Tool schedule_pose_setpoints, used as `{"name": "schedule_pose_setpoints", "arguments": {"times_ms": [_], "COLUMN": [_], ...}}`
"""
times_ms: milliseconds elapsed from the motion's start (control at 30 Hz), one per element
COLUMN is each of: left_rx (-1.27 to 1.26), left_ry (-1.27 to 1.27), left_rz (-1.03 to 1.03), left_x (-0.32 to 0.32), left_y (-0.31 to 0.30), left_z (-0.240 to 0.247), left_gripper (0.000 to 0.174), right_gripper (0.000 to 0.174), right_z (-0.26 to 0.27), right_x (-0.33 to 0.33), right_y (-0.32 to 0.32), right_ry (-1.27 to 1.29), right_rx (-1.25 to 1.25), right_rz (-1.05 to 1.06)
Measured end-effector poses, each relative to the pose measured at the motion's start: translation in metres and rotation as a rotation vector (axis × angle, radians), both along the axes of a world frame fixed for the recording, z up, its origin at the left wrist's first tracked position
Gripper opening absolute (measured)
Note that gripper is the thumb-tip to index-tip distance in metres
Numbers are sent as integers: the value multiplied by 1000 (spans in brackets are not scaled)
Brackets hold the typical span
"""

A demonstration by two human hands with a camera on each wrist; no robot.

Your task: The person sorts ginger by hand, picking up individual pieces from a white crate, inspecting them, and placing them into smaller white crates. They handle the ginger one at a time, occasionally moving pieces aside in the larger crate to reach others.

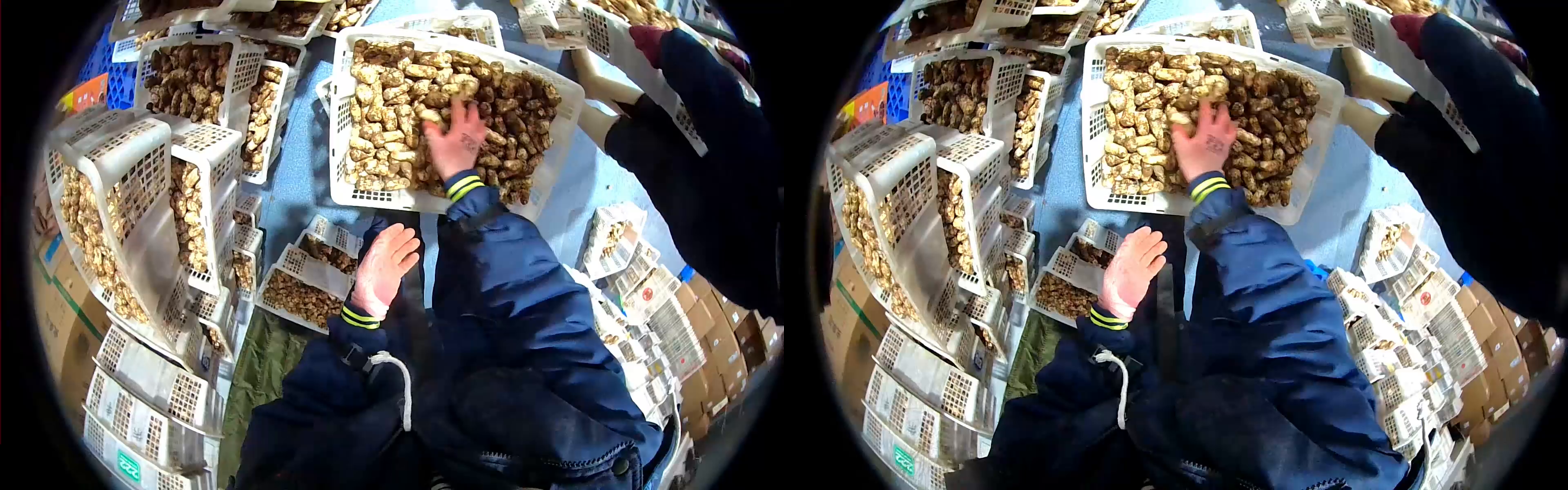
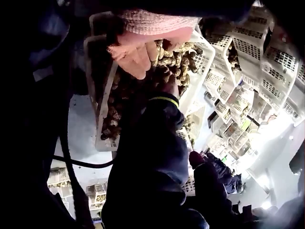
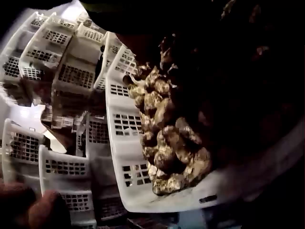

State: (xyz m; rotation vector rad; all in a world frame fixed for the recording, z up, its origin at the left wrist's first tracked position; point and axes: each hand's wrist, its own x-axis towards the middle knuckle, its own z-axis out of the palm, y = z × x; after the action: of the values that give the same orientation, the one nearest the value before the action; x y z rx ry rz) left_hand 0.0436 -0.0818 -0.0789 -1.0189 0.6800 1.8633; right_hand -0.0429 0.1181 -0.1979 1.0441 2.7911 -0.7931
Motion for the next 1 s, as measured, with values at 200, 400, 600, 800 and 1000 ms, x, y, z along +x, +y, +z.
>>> {"name": "schedule_pose_setpoints", "arguments": {"times_ms": [200,400,600,800,1000], "left_rx": [37,74,162,90,44], "left_ry": [12,72,99,31,58], "left_rz": [-12,-46,53,-53,-114], "left_x": [-3,-7,1,5,7], "left_y": [-7,-4,-5,10,16], "left_z": [5,6,4,10,9], "left_gripper": [51,49,50,57,54], "right_gripper": [64,60,60,69,68], "right_z": [23,70,10,-12,-13], "right_x": [5,9,87,63,50], "right_y": [-15,26,121,94,37], "right_ry": [63,173,98,101,124], "right_rx": [-211,-417,-6,-15,-290], "right_rz": [111,350,-197,-460,-385]}}
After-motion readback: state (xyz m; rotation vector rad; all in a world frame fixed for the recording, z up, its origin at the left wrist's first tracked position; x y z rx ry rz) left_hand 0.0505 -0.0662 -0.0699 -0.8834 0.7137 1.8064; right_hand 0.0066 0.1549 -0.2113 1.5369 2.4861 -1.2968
